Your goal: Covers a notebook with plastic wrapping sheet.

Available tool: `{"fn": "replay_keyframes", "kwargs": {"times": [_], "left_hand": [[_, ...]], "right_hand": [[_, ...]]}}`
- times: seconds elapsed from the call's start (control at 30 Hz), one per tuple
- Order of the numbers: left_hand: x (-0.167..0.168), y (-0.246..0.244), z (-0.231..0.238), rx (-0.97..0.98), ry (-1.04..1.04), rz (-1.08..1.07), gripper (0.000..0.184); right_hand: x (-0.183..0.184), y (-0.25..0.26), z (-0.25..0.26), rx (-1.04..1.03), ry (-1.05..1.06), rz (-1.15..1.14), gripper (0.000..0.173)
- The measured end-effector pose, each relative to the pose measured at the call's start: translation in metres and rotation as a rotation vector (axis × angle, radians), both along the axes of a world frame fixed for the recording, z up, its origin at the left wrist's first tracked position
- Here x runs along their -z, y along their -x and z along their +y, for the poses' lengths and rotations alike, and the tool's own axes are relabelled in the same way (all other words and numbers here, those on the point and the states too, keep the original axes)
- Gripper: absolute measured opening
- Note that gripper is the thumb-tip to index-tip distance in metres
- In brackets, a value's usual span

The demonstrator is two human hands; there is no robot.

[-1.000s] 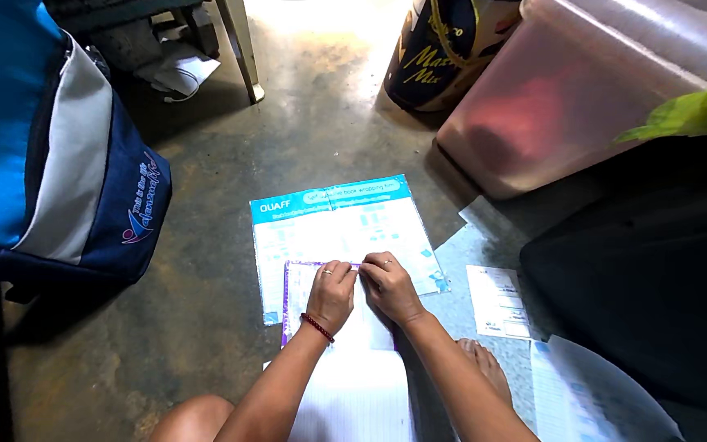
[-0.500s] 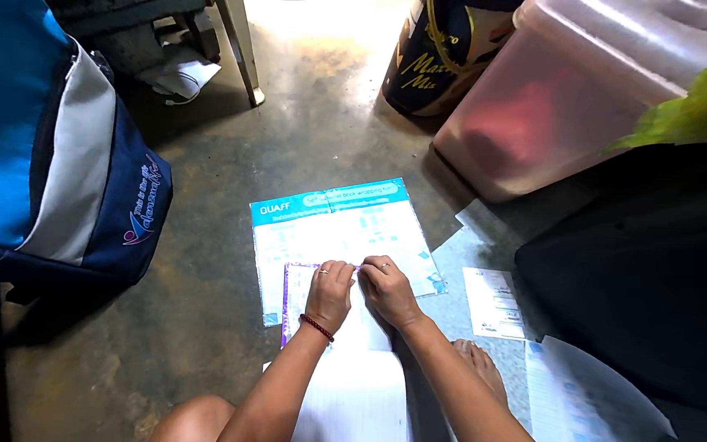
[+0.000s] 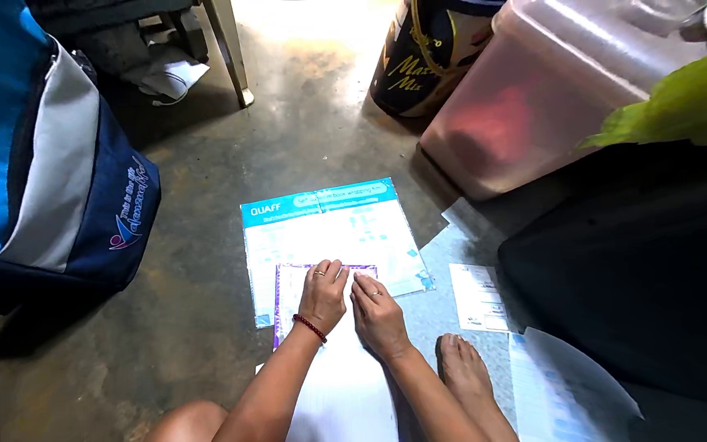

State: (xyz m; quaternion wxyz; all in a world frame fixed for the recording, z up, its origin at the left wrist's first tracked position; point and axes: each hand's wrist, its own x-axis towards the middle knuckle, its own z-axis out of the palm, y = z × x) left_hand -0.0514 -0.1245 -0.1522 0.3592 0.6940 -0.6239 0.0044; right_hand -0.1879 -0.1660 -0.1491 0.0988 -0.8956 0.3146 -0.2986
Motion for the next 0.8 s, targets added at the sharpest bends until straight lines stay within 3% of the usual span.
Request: {"fn": "replay_keyframes", "kwargs": {"times": [0.13,0.3,0.47,0.6,0.7,0.8], "left_hand": [[0.005,0.001,0.000,0.004,0.045,-0.036,0.028],[0.001,0.003,0.001,-0.007,0.043,-0.076,0.024],[-0.004,0.005,0.001,-0.021,-0.019,-0.066,0.033],[-0.017,0.004,0.012,-0.042,-0.241,-0.063,0.036],[-0.034,-0.001,0.027,-0.060,-0.524,-0.028,0.052],[-0.037,-0.007,0.035,-0.135,-0.596,-0.019,0.066]], "right_hand": [[-0.015,-0.006,-0.003,0.067,0.038,-0.036,0.028],[-0.007,-0.010,-0.008,0.167,-0.146,0.242,0.056],[-0.004,-0.012,0.003,0.235,-0.090,0.298,0.060],[-0.002,-0.015,0.003,0.257,-0.079,0.310,0.062],[-0.001,-0.014,0.003,0.253,-0.069,0.317,0.063],[0.002,-0.013,0.002,0.255,-0.062,0.315,0.064]]}}
